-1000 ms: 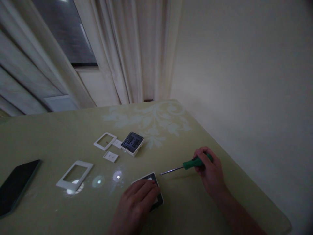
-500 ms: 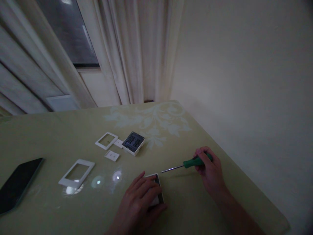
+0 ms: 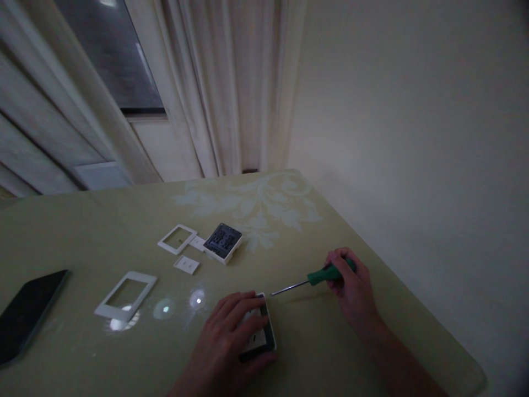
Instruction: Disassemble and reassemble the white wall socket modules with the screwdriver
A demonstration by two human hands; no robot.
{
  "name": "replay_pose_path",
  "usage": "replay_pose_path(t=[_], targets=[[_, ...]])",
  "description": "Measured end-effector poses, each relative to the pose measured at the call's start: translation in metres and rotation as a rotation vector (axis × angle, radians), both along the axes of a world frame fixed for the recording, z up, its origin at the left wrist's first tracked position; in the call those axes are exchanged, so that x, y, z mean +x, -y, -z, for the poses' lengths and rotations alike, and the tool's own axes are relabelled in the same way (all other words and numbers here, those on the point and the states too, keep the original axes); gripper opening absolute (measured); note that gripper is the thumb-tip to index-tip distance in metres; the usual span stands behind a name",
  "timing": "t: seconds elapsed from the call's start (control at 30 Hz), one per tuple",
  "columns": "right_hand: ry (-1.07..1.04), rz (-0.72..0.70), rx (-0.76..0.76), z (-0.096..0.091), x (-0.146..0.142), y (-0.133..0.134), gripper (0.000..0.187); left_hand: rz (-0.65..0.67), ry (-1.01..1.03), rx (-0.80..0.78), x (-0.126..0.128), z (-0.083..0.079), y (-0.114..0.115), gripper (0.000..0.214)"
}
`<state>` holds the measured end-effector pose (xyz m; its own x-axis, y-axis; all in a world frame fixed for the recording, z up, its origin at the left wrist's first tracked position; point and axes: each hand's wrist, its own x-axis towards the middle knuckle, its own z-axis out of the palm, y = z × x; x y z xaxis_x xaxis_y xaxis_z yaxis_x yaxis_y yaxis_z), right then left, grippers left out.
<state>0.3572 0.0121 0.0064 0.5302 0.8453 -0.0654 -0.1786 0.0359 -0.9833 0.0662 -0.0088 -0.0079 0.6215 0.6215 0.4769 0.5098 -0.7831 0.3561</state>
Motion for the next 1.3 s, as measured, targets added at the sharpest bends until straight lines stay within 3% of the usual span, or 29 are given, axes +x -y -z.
replay_pose_path(t=[0.13,0.3,0.5,0.7,0.9,1.07,1.2,1.3], targets=[[-0.003,0.001,-0.013,0.000,0.000,0.000,0.049,-0.010,-0.006,-0.008,-0.001,0.004,0.000,0.052],[0.005,0.006,-0.023,0.001,0.001,0.000,0.047,0.013,-0.009,0.045,-0.002,0.006,0.001,0.031],[0.022,0.004,-0.020,0.001,0.000,-0.001,0.048,-0.014,-0.031,0.077,0.000,0.001,0.001,0.034],[0.023,0.001,-0.018,0.000,-0.001,-0.001,0.050,-0.093,0.039,-0.078,0.008,0.005,0.004,0.011],[0.025,-0.007,-0.013,0.001,-0.002,-0.001,0.050,-0.203,0.029,-0.341,0.020,-0.004,-0.003,0.016],[0.020,0.002,-0.012,0.001,-0.002,-0.001,0.051,-0.148,-0.121,-0.201,0.024,-0.002,-0.006,0.019],[0.016,0.007,-0.022,0.002,-0.001,-0.001,0.050,-0.211,-0.173,-0.119,0.028,0.016,0.001,0.018],[0.006,0.016,-0.031,0.004,-0.001,-0.002,0.052,-0.244,-0.242,-0.107,0.028,0.018,0.006,0.016]])
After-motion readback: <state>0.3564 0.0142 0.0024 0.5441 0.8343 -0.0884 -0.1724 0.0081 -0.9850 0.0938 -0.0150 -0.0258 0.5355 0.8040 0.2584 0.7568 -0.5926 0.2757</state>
